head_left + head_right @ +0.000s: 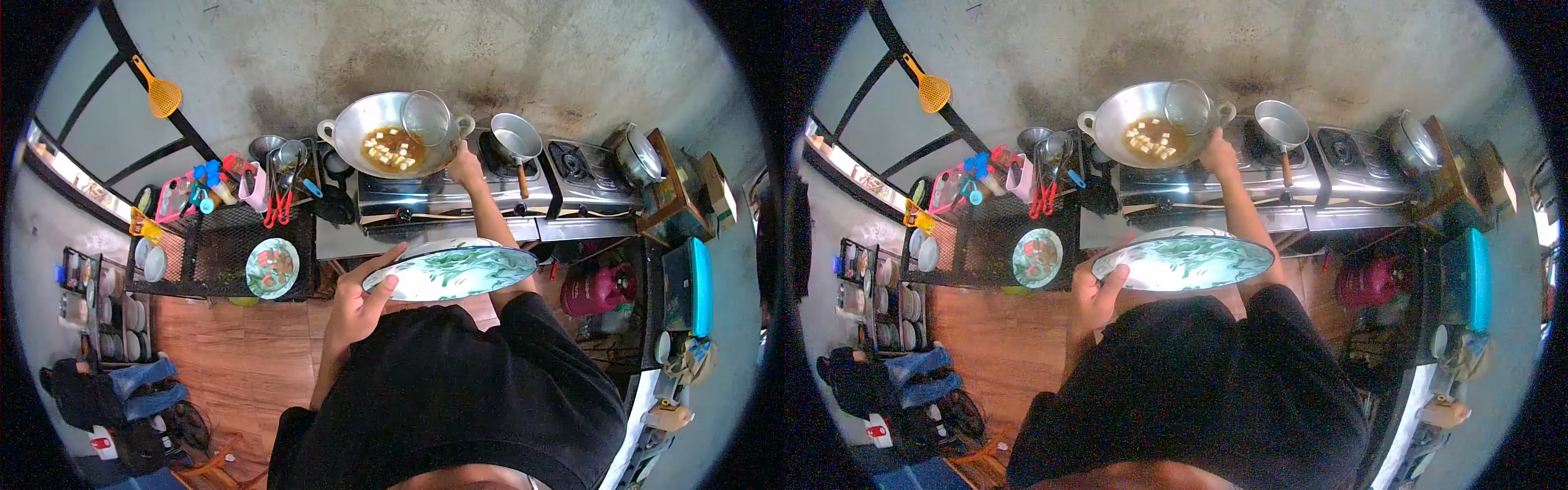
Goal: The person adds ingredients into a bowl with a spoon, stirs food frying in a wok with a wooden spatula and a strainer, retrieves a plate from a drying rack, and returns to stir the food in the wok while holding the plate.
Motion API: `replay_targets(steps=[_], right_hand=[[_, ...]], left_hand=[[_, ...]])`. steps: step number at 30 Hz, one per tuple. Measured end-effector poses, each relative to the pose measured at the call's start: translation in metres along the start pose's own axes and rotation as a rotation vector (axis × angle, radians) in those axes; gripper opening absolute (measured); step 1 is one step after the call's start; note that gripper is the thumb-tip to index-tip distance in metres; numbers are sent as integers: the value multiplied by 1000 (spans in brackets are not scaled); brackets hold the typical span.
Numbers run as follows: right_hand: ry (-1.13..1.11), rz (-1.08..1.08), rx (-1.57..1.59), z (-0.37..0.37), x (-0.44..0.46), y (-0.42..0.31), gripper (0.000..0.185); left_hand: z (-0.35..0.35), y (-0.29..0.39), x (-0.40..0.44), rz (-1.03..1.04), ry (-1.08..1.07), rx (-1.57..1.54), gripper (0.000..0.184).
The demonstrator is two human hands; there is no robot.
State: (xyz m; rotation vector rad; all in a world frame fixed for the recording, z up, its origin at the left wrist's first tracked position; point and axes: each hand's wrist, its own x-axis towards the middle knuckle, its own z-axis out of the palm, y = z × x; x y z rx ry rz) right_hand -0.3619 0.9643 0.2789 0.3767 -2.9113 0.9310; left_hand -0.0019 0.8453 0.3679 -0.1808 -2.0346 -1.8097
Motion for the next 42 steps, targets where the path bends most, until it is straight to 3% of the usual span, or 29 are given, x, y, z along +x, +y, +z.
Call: replay_targets(steps=[2,4,11,14,16,23,25,31,34,40,42], right_hand=[[6,24,-46,22,19,20,45],[-45,-169,261,54,55,61,43],[6,59,34,-1,-4,-20,42],[-22,78,53,4,1,-17,43],[-51,-21,139,-1,1,-15,43],[-44,20,59,26,14,-3,41],[-55,-47,267,25,18,4,42],[-47,105,51,14,-2,-22,43],[-12,-38,283,26,9,-3,40],[45,59,9,18,-7,-22,36],[14,59,118,25,-3,-14,36]], left_hand=[[-2,0,-2,-5,-10,-9,37],[-5,-1,-4,29,-8,29,37],[-11,1,-8,14,16,32,37],[-13,2,-9,27,24,62,36],[-15,5,-9,47,32,112,36],[-20,0,-12,61,57,87,37],[-20,1,-13,56,66,77,37],[-22,-1,-13,25,55,49,37],[-22,-1,-12,36,43,67,37],[-21,0,-11,21,35,41,37],[-21,0,-11,39,50,48,36]])
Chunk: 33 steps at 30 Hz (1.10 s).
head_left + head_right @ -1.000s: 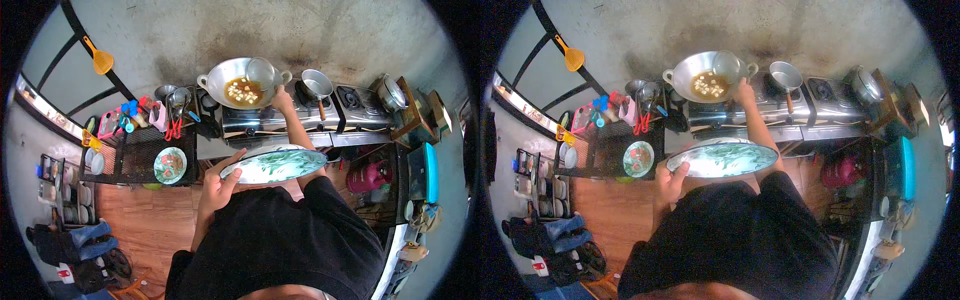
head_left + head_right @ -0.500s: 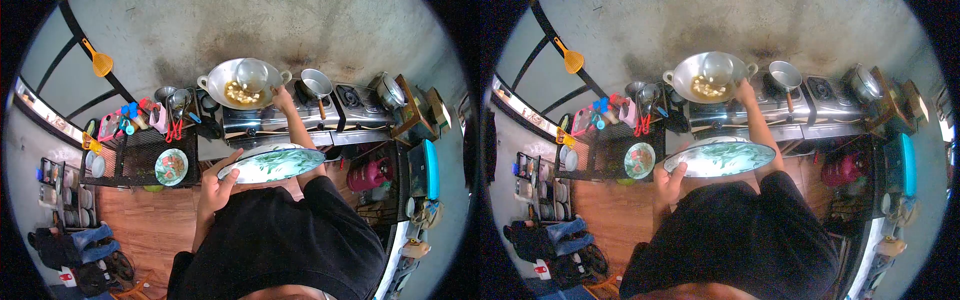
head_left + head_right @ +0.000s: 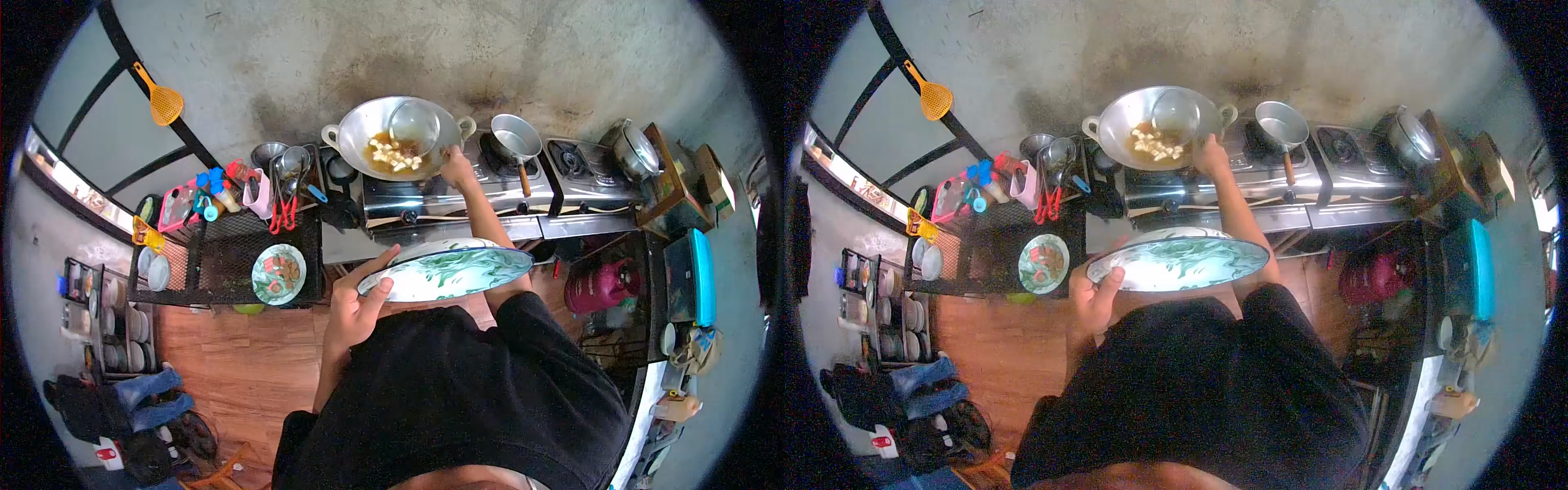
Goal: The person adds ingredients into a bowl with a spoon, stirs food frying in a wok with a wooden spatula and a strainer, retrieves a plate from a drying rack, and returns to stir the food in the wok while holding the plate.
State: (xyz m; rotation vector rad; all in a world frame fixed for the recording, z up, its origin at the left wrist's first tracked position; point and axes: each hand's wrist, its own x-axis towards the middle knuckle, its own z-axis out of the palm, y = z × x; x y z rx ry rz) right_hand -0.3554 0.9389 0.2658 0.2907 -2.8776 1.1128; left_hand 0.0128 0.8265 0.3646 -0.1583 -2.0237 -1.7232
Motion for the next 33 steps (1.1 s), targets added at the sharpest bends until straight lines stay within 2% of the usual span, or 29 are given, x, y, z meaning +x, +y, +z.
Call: replay_targets(steps=[1,3,5,6,8,10,12,14,16,19,20,24,26,28,30,33], right_hand=[[-35,10,107,0,2,4,36],[-68,-11,106,0,6,15,37],[71,-120,79,8,7,23,36],[70,-124,78,2,-1,15,36],[-37,-29,-67,-20,-25,-14,52],[-39,-31,-68,-11,-13,1,47],[-26,-204,66,-6,-3,20,48],[-25,-201,81,-3,-1,22,46],[50,-37,-111,-4,-10,8,34],[31,-105,-57,0,-7,17,34],[-87,-104,161,7,10,34,50],[-101,-77,161,-9,-7,13,51],[-3,37,-39,-14,-19,-5,44],[72,-41,-135,-4,-16,4,38],[-93,-59,133,-7,-10,15,45],[-125,-33,224,-10,-8,14,49]], left_hand=[[1,0,1,13,9,4,36],[0,0,2,-3,0,-3,36],[-2,2,0,-27,-11,-6,36],[-2,5,0,-19,-21,11,36],[-3,5,2,-2,-23,28,36],[0,2,1,5,2,-22,36],[1,-2,0,-12,-6,-32,37],[1,-2,1,-22,-14,-40,37],[1,0,0,-29,-19,-36,37],[3,1,-2,-30,1,-55,37],[4,0,-2,-30,1,-55,37],[4,2,-2,-26,-3,-50,38],[4,2,-4,-35,-14,-59,38],[4,1,-4,-8,0,-31,38],[4,1,-4,-4,-3,-30,38],[4,5,-4,-4,-6,-18,38]])
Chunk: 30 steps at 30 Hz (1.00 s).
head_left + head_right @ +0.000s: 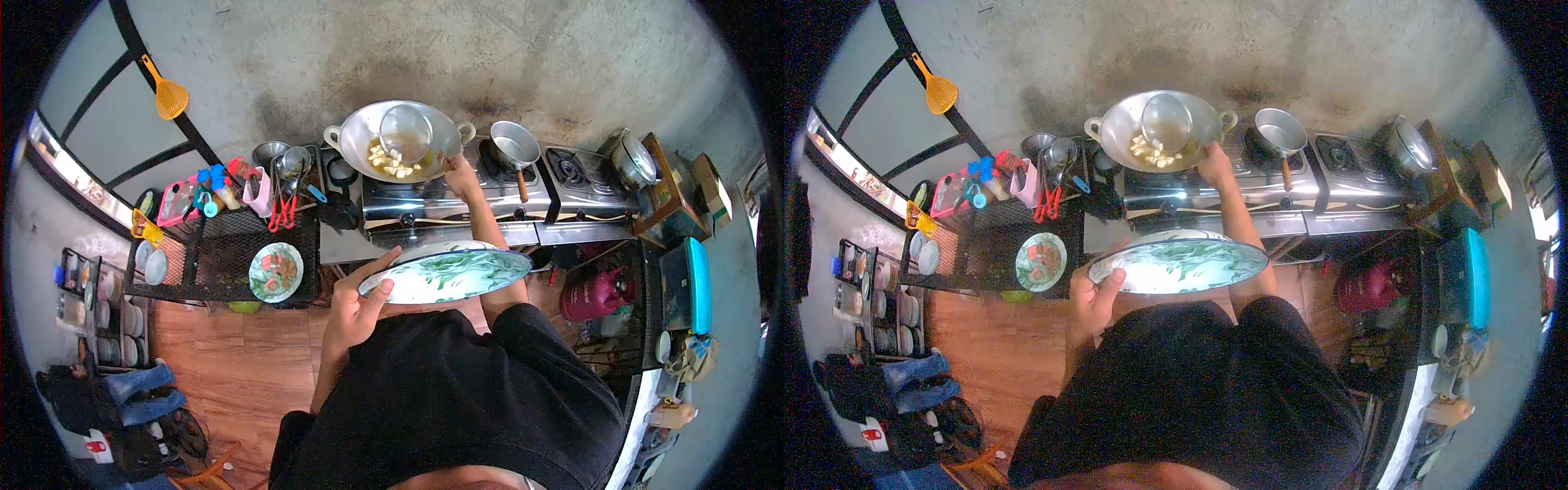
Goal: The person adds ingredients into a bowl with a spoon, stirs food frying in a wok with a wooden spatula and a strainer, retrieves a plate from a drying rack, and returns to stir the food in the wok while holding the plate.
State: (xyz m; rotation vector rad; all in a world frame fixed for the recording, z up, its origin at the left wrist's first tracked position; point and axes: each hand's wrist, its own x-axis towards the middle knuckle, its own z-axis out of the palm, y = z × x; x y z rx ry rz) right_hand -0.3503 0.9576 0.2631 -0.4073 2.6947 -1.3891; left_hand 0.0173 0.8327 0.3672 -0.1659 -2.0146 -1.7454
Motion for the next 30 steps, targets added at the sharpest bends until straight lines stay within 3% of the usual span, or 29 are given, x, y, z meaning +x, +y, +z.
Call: replay_targets(steps=[5,10,14,16,22,27,30], right_hand=[[77,68,-214,1,-14,-20,47],[24,-15,-43,2,-2,0,42],[52,-87,-145,-1,-23,-17,42],[64,-203,-114,0,-30,-16,29],[105,-173,-391,-8,-15,-11,34],[176,-177,-357,-18,-15,-16,39],[108,-240,-292,-14,-15,-5,41]], left_hand=[[0,-2,-2,10,-5,1,38],[1,-4,-2,19,1,-12,38],[1,-4,-3,7,7,-40,38],[-1,-2,-4,-48,-18,-46,38],[-3,-1,-4,-36,-1,-38,38],[-5,-3,-4,-15,8,-41,38],[-5,-4,-3,-32,-1,-43,38]])
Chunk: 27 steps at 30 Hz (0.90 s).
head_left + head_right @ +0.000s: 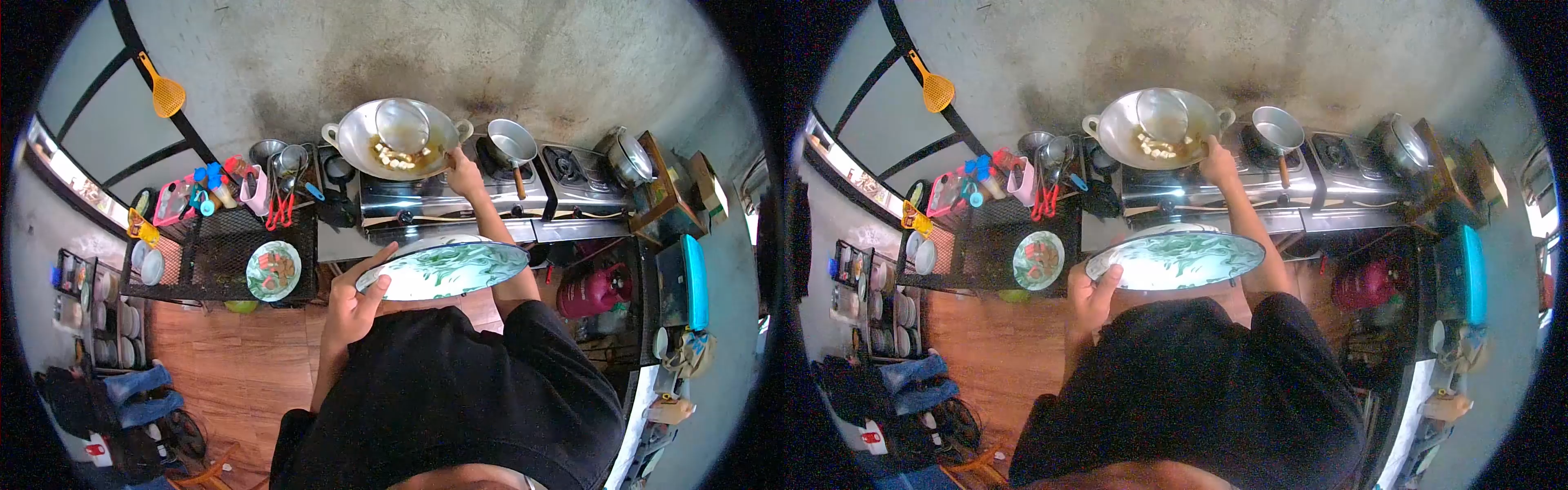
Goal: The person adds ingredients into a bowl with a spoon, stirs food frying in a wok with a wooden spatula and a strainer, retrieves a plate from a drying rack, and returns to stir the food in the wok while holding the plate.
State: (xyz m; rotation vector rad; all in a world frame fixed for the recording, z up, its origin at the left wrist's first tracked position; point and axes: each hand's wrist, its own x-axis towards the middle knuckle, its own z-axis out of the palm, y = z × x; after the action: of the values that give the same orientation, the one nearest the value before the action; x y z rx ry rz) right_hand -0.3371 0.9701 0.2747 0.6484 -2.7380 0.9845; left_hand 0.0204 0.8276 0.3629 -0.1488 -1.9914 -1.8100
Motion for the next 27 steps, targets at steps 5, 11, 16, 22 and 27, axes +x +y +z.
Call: replay_targets(steps=[5,11,16,22,27], right_hand=[[18,34,-51,-6,-9,-15,42],[26,-90,69,-12,-16,-18,32],[-32,-53,-37,-7,-21,-14,36],[25,-48,9,-8,-23,-7,41],[-26,-105,-27,0,-33,-6,35]], left_hand=[[0,-3,3,83,6,25,38],[0,-3,2,26,-18,3,37],[-1,3,1,49,-21,16,37],[-4,-5,-2,51,-11,20,38],[-5,-4,-2,26,-19,7,38]])
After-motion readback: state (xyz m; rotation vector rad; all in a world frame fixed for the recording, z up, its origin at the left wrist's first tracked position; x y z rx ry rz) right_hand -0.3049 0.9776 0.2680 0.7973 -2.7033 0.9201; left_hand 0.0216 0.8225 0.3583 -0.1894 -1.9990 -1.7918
